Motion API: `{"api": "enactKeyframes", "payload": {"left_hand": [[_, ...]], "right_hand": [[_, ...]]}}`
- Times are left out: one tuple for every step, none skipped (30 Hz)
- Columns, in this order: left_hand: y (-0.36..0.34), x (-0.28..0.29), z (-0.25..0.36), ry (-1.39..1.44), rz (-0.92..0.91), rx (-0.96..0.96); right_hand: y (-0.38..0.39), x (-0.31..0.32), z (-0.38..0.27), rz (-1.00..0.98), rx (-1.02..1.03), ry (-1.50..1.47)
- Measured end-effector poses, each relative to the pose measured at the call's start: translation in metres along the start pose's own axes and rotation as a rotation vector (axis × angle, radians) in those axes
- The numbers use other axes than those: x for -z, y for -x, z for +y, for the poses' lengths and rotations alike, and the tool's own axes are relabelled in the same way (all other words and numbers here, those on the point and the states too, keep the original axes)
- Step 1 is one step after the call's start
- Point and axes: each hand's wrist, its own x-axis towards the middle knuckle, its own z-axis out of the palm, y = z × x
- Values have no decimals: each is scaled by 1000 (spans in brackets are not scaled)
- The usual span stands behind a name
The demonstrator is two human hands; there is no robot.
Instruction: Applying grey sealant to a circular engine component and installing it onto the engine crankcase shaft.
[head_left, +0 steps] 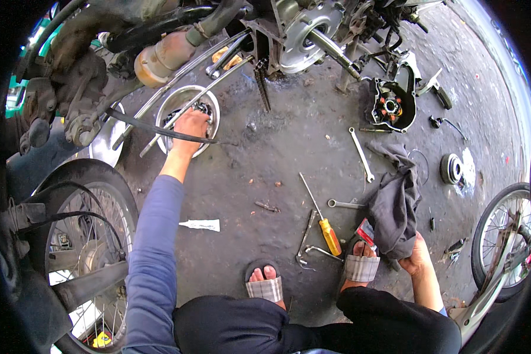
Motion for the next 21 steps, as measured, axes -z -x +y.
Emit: {"api": "enactKeyframes", "payload": {"left_hand": [[3,0,1,213,102,109],[6,8,11,276,131,214],[15,13,14,483,109,396],[25,20,18,688,86,578],[35,25,29,904,68,653],[48,30,45,1074,22,627],[64,40,57,1231,-19,607],[82,45,63,1310,-107,592],[96,46,71,1400,-203,571],[112,47,84,1551,-248,632],[122,53,100,1689,-293,692],[127,58,115,1686,-309,694],[126,66,131,1734,-485,661],[119,75,146,1771,-670,619],[107,83,162,1777,-700,599],[96,92,178,1846,-826,568],[85,99,194,1913,-952,530],[68,101,212,1926,-984,489],[51,101,229,1894,-986,390],[43,104,240,1822,-976,343],[33,111,256,1753,-943,390]], "right_hand": [[-2,-1,-3,57,-34,-1],[-3,0,-7,120,-67,-1],[-3,1,-8,117,-68,-3],[-3,2,-9,64,-11,157],[1,4,-10,23,47,315],[7,5,-13,32,38,314],[12,5,-19,-69,129,583],[11,5,-22,-182,223,847],[9,2,-26,-185,204,941],[10,-5,-27,-180,220,1069],[7,-21,-28,-246,130,971],[5,-36,-28,-299,40,875],[2,-44,-25,-334,188,950],[0,-50,-20,-362,339,1021],[-5,-57,-16,-375,449,976],[-10,-63,-8,-387,557,930],[-13,-69,-1,-465,462,712],[-15,-72,1,-529,381,501],[-17,-71,5,-547,391,449],[-28,-77,20,-607,383,359],[-29,-89,21,-609,416,347]]}}
